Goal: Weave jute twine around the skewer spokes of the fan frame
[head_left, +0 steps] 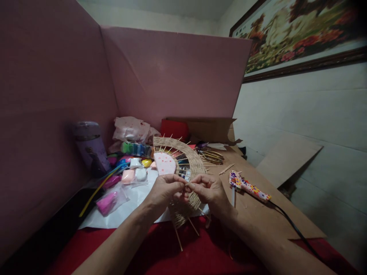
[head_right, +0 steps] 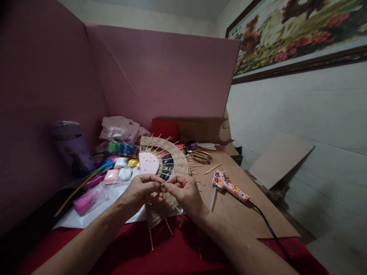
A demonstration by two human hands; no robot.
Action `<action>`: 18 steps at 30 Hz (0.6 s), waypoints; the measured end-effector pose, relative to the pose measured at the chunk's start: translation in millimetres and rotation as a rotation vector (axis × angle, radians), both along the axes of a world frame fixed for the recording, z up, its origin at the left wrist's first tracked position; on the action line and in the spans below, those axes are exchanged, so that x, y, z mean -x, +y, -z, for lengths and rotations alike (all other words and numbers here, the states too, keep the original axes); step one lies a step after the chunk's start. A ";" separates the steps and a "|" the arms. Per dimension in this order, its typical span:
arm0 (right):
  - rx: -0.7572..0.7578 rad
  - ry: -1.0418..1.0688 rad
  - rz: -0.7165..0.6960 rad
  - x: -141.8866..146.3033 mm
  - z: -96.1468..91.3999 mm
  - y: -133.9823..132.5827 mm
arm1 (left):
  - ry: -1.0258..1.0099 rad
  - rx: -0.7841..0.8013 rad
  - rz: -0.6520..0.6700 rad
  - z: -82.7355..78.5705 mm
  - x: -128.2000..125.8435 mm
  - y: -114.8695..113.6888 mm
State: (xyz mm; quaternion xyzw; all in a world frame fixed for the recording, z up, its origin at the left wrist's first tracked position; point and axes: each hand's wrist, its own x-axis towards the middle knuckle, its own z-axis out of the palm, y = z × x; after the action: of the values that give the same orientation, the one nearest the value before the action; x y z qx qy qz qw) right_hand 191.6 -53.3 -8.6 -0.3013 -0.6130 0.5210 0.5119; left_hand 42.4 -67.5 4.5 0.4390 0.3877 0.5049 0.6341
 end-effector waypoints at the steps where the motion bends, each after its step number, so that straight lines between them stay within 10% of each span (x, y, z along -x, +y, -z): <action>1: -0.019 -0.010 0.015 -0.1 -0.2 0.0 | -0.004 -0.003 0.007 -0.2 0.0 -0.3; 18: -0.049 -0.022 0.018 -0.4 -0.3 -1.7 | -0.035 0.029 -0.009 3.3 -1.4 1.9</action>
State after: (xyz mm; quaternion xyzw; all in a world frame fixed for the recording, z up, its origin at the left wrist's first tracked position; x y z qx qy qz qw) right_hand 192.0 -54.9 -8.3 -0.3000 -0.6283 0.4980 0.5170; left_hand 43.8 -65.6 1.2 0.4189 0.3858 0.5097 0.6449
